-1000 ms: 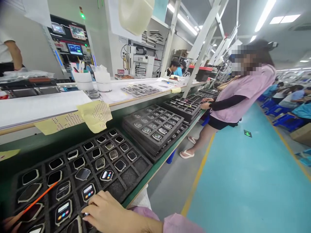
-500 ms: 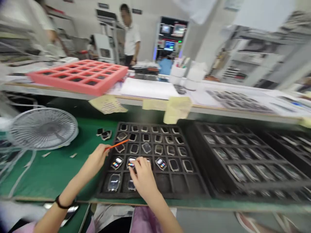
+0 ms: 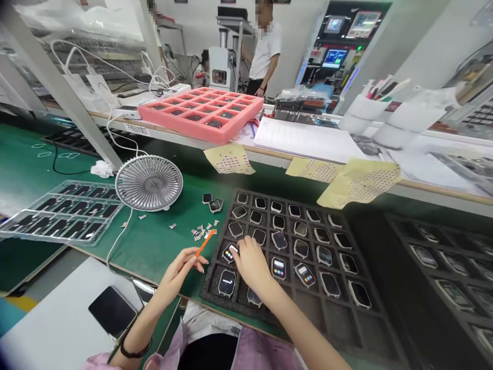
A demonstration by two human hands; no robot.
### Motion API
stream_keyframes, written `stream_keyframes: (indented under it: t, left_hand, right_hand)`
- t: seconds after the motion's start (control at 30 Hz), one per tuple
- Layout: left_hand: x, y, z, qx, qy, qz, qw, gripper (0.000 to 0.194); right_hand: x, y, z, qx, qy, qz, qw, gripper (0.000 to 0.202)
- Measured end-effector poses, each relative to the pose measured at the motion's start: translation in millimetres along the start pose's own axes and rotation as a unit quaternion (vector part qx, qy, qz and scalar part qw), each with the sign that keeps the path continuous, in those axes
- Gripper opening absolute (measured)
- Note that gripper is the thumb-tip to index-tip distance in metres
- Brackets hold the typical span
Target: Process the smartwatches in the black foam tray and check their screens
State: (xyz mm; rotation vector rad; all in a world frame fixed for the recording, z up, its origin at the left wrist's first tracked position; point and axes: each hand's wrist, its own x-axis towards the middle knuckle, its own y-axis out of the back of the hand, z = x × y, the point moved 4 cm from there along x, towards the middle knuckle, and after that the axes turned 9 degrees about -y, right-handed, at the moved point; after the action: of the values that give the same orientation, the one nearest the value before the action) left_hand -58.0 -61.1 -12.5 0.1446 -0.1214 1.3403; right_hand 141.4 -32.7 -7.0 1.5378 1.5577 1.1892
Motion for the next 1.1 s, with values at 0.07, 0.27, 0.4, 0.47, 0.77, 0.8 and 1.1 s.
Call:
stream_keyframes:
  t: [0.07,0.27,0.4,0.47,0.77,0.8,1.1]
  left_hand:
    - [-1,-0.8,-4,-0.006,0.006,0.007,1.000,0.035]
    - [0,-5.9,1,0.057,0.014,0.016,0.998,0.037]
    - [1,-20.7,12,0.053,0.020,-0.031,0.998,0.036]
    - [1,-31.3,13,0.032,0.027,-0.051,0.998,0.036]
    - [3,-69.6,15,0.006,0.071,-0.121,0.990,0.044]
    - [3,-70.2,16,0.005,0.075,-0.122,0.990,0.044]
    - [5,-68.3,19,0.017,0.065,-0.126,0.990,0.046]
  right_hand:
    - [2,1,-4,0.077,-0.008,-0.018,0.997,0.024]
    - [-3,-2,-16,0.322,-0.079,-0.092,0.939,0.010]
    - [-4,9,-12,0.566,-0.178,-0.117,0.796,0.026]
    - [-6,17,-11,0.658,-0.211,-0.109,0.715,0.030]
    - [-13,36,-14,0.770,-0.217,-0.051,0.598,0.022]
    - [-13,37,-14,0.775,-0.214,-0.049,0.593,0.023]
    - [-12,39,-12,0.794,-0.198,-0.037,0.574,0.024]
